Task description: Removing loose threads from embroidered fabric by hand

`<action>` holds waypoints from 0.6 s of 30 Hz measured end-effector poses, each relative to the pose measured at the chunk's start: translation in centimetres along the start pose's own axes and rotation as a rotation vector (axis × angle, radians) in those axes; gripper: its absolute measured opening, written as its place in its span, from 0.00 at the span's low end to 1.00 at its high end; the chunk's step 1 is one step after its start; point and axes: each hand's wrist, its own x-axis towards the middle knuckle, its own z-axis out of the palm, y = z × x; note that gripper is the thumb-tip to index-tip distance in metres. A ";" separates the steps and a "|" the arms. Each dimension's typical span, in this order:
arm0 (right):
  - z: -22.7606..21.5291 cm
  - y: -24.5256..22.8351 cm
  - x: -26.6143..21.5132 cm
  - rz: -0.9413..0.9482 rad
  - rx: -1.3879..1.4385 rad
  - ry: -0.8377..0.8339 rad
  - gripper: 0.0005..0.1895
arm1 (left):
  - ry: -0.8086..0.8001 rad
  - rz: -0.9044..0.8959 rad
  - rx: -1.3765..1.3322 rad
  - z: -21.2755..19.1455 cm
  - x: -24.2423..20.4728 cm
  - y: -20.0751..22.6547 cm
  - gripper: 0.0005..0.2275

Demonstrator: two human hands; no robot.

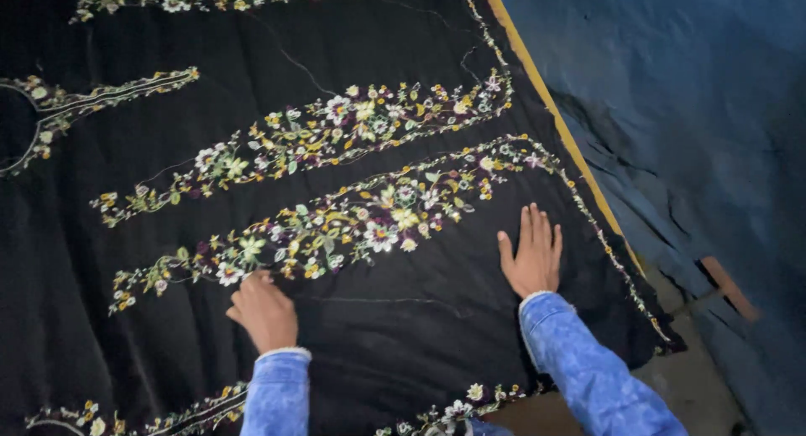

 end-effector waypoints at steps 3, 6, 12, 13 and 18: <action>-0.3 -1.0 -0.3 -0.019 -0.083 0.025 0.38 | -0.194 -0.090 -0.134 0.6 0.0 -1.0 0.10; -3.1 -0.8 0.7 0.010 -0.001 -0.108 0.39 | -0.223 -0.140 -0.228 -2.0 0.9 -0.8 0.09; 0.1 0.1 0.2 0.025 0.042 -0.088 0.39 | -0.149 -0.147 -0.186 0.7 -0.7 0.7 0.10; -1.3 -0.4 0.3 0.028 0.047 -0.118 0.39 | -0.171 -0.147 -0.165 -1.1 -0.7 1.0 0.10; -2.3 -6.2 1.2 -0.133 0.229 -0.114 0.21 | -0.241 -0.100 -0.130 -2.0 -0.3 1.5 0.09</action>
